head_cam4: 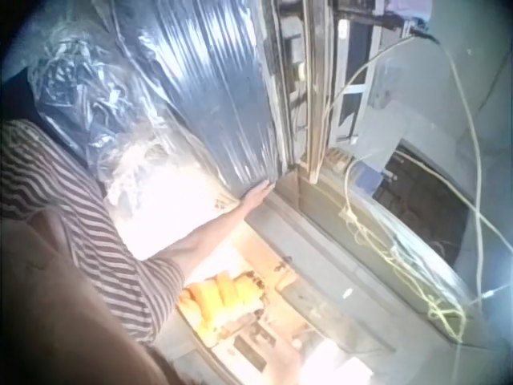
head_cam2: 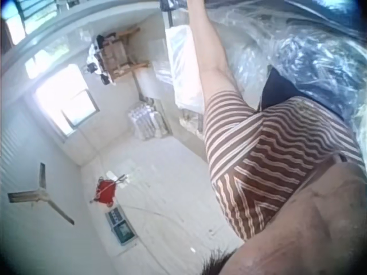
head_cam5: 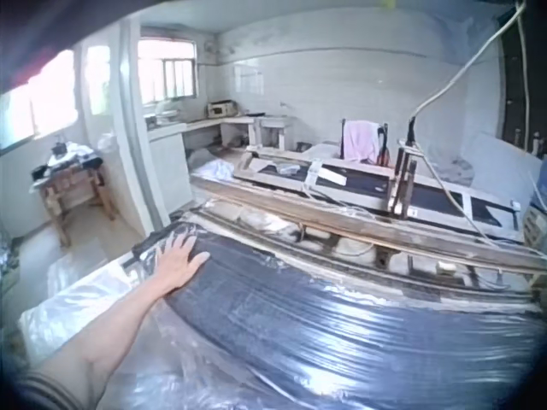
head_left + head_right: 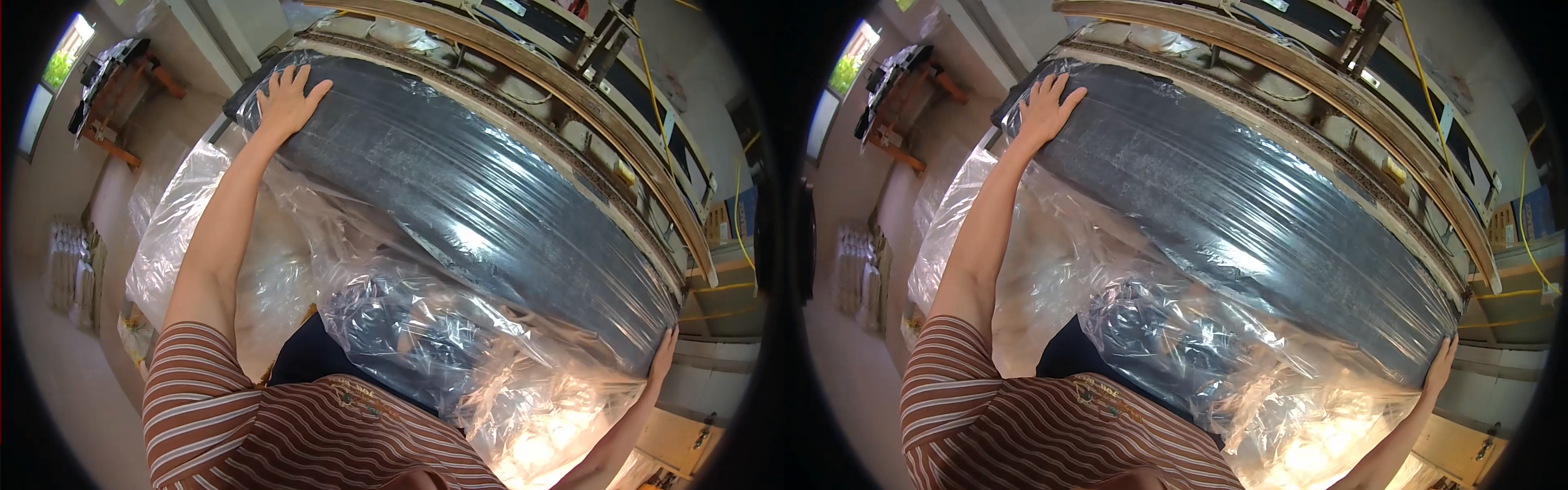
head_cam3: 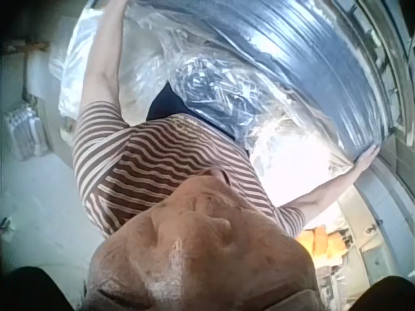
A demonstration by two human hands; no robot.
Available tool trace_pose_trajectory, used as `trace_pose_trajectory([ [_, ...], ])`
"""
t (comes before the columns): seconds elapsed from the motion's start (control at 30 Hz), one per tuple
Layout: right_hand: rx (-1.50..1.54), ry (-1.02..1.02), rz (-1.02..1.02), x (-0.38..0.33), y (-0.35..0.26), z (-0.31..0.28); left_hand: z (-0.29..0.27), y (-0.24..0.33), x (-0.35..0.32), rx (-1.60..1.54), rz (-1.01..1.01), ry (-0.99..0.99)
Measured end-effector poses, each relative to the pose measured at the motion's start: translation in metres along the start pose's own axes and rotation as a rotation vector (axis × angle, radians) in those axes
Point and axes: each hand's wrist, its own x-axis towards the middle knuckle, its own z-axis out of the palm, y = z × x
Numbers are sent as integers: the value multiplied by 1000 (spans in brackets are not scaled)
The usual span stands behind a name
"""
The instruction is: The person wraps a large, dark-colored mattress with a clear plastic sheet. They repeatedly pull the plastic over the mattress, smooth it down, and adjust the edges to ensure full coverage. The person works methodically around the mattress, handling the plastic with both hands to secure it in place.
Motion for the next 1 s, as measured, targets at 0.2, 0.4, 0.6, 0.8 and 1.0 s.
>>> trace_pose_trajectory([
  [0.2, -323, 29, 93, 47, 5, -7, 10, 3, 4, -6, 54, 100],
  [0.4, 150, -210, -431, -50, -199, 37, -12, -58, -12, -652, -46, 538],
  [0.6, 14, -77, -567, -85, -251, 62, 92, -225, -138, -267, -640, 274],
  [0.8, -83, -39, -623, -47, -223, 68, 109, -242, -174, -183, -751, 9],
  [1.0, -78, -32, -639, -27, -218, 79, 100, -298, -210, -721, -797, 263],
])
